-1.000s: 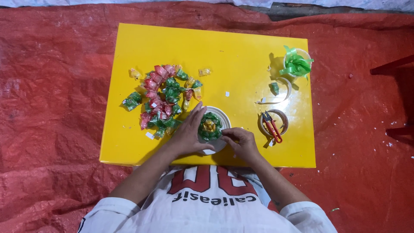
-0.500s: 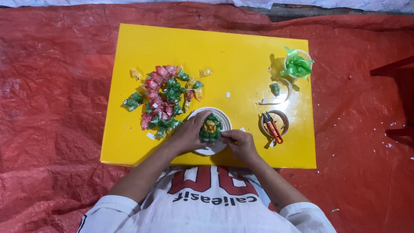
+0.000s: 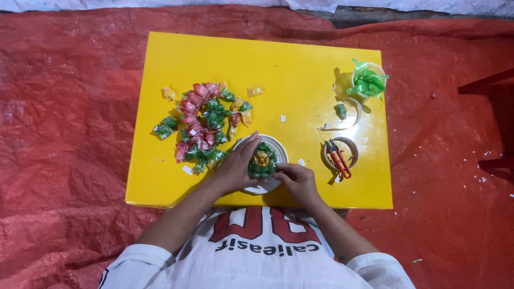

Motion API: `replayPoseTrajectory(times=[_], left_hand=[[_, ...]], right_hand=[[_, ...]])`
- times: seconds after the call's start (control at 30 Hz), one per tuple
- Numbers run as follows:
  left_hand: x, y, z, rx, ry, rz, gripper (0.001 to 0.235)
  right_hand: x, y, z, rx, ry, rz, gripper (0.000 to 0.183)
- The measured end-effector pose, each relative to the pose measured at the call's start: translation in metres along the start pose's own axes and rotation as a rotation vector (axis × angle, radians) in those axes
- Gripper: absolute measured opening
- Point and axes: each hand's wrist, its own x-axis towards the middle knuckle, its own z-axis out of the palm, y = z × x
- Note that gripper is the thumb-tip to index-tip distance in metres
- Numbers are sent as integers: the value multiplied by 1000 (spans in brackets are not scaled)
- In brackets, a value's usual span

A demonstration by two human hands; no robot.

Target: Assembling a decorative flower-like object by attaching small colorful plastic wrappers to a circular base.

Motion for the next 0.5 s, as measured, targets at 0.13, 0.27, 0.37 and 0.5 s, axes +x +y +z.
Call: replayPoseTrajectory(times=[0.13, 0.27, 0.37, 0.5], left_hand=[[-3, 11, -8, -37, -28, -69, 132], [-5, 8, -16, -28, -44, -48, 134], [1, 2, -24, -27, -83, -30, 143], [8, -10, -27, 12, -151, -31, 140]], right_hand=[[-6, 6, -6, 174, 26, 151, 38], [-2, -4, -13, 96, 88, 115, 36], [-1, -2, -16, -170, 105, -114, 64], [-5, 7, -13, -419, 25, -294, 64]])
